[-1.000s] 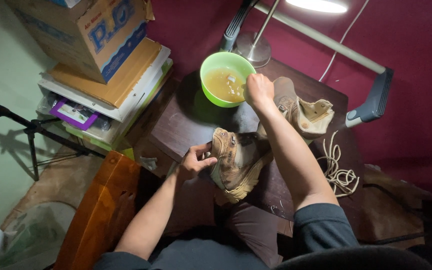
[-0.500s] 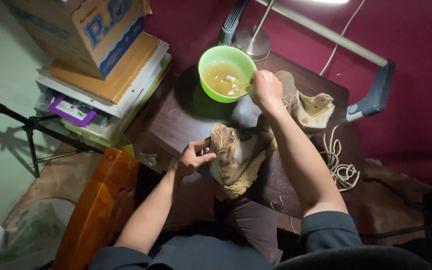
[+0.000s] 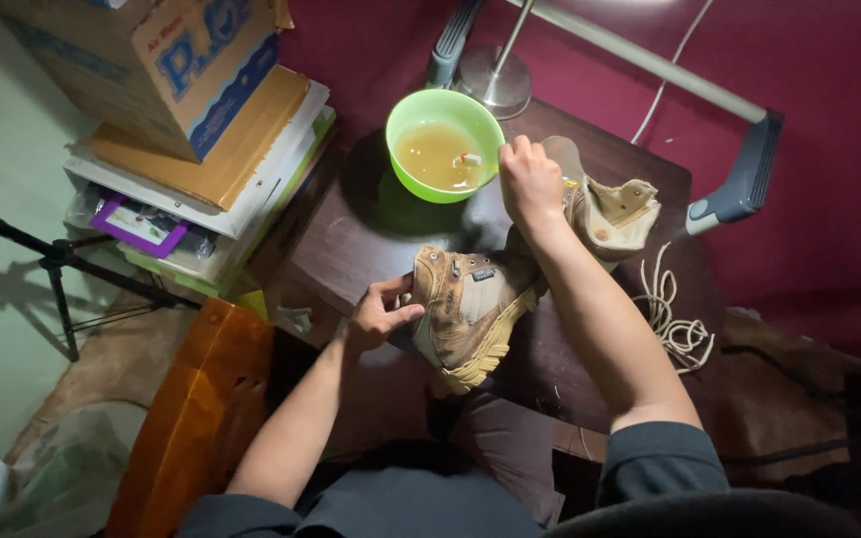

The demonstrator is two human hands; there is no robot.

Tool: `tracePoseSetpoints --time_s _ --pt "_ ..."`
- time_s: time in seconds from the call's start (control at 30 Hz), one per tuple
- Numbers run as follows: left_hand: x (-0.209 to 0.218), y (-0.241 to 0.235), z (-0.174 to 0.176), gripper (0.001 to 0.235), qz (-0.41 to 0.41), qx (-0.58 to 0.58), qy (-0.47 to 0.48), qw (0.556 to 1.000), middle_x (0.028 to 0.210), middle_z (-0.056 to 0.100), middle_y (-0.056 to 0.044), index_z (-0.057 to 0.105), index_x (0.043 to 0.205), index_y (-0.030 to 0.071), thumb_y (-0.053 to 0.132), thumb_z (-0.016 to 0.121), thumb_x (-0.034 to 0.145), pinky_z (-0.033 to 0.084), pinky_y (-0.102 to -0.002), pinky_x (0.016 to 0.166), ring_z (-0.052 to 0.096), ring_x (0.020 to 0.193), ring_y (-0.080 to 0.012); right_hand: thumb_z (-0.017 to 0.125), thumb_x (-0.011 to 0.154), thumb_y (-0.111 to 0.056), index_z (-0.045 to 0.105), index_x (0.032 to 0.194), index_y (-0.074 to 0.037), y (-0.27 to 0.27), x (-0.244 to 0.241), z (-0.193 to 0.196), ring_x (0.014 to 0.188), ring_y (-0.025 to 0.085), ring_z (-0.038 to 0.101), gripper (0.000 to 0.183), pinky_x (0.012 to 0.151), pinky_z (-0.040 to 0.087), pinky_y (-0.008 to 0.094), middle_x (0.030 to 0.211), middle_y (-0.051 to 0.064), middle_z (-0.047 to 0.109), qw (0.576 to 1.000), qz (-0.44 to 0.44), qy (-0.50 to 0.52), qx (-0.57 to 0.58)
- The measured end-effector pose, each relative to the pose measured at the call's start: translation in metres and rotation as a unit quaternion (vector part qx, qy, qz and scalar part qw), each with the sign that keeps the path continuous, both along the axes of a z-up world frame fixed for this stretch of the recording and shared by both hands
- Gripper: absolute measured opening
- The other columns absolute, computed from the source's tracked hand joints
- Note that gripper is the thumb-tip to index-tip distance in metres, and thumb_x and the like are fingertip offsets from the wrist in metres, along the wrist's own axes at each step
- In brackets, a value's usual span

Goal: The person cleans a brown hiking boot by scrubbing it with a toothbrush dipped in a liquid solution from a green bowl. They repeatedly dip the brush into the bowl and scrub various parts of the boot, including the toe, sides, and laces.

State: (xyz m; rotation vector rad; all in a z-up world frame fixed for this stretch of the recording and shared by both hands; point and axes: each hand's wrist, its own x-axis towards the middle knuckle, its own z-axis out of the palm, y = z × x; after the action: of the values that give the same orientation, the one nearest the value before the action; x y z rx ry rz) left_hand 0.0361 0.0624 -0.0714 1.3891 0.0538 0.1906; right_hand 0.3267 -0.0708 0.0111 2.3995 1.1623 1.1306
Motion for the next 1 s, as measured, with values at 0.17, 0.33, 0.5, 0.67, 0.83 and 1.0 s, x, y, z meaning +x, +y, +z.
tracePoseSetpoints --time_s 0.17,0.33,0.5,0.67,0.83,1.0 --pt "0.005 0.002 -0.016 0.060 0.002 -0.018 -0.004 1.000 0.110 0.077 -0.005 0.064 0.141 0.013 0.015 0.084 0.085 0.058 -0.030 0.073 0.061 0.089 -0.0082 0.069 0.074 -0.016 0.062 0.081 -0.021 0.004 0.001 -0.004 0.072 0.017 0.064 0.011 0.050 0.055 0.027 0.079 -0.003 0.052 0.999 0.031 -0.024 -0.007" --pt "0.002 0.003 0.000 0.052 0.000 -0.007 0.001 1.000 0.093 0.075 -0.005 0.069 0.134 0.012 0.014 0.084 0.085 0.057 -0.030 0.062 0.060 0.078 -0.0086 0.074 0.067 -0.018 0.065 0.071 -0.026 0.018 0.014 0.030 0.070 0.019 0.057 0.012 0.051 0.047 0.030 0.075 -0.003 0.051 0.994 0.067 -0.085 0.019" --pt "-0.002 0.002 0.001 0.047 -0.005 0.038 -0.002 0.999 0.128 0.073 -0.008 0.071 0.126 0.005 0.030 0.075 0.087 0.049 -0.036 0.108 0.065 0.122 -0.0206 0.071 0.087 -0.010 0.071 0.087 -0.020 0.031 0.000 0.097 0.077 0.022 0.055 0.011 0.070 0.046 0.037 0.083 -0.003 0.065 0.993 0.043 -0.023 -0.107" --pt "-0.005 -0.001 0.007 0.044 -0.022 0.000 -0.056 0.998 0.129 0.068 -0.003 0.068 0.132 0.004 0.020 0.074 0.091 0.048 -0.037 0.102 0.058 0.120 -0.0152 0.058 0.107 -0.046 0.053 0.067 -0.022 0.046 -0.002 0.088 0.062 0.017 0.043 0.048 0.046 0.033 0.030 0.075 -0.002 0.044 0.969 0.081 -0.231 0.025" --pt "0.004 0.004 -0.049 0.085 0.065 0.102 0.180 0.976 0.144 0.060 -0.016 0.057 0.141 0.005 0.047 0.082 0.072 0.042 -0.043 0.114 0.056 0.135 -0.0310 0.072 0.088 -0.034 0.064 0.068 -0.027 0.037 -0.004 0.056 0.070 0.019 0.054 0.022 0.049 0.039 0.029 0.080 -0.004 0.057 0.980 0.127 -0.139 -0.070" --pt "0.002 0.003 -0.023 0.085 0.050 0.103 0.175 0.978 0.146 0.060 -0.015 0.057 0.141 0.004 0.048 0.080 0.073 0.040 -0.041 0.115 0.055 0.136 -0.0288 0.074 0.089 -0.026 0.069 0.075 -0.028 0.035 -0.005 0.080 0.070 0.014 0.052 0.015 0.048 0.041 0.025 0.077 -0.008 0.056 0.981 0.076 -0.145 -0.100"
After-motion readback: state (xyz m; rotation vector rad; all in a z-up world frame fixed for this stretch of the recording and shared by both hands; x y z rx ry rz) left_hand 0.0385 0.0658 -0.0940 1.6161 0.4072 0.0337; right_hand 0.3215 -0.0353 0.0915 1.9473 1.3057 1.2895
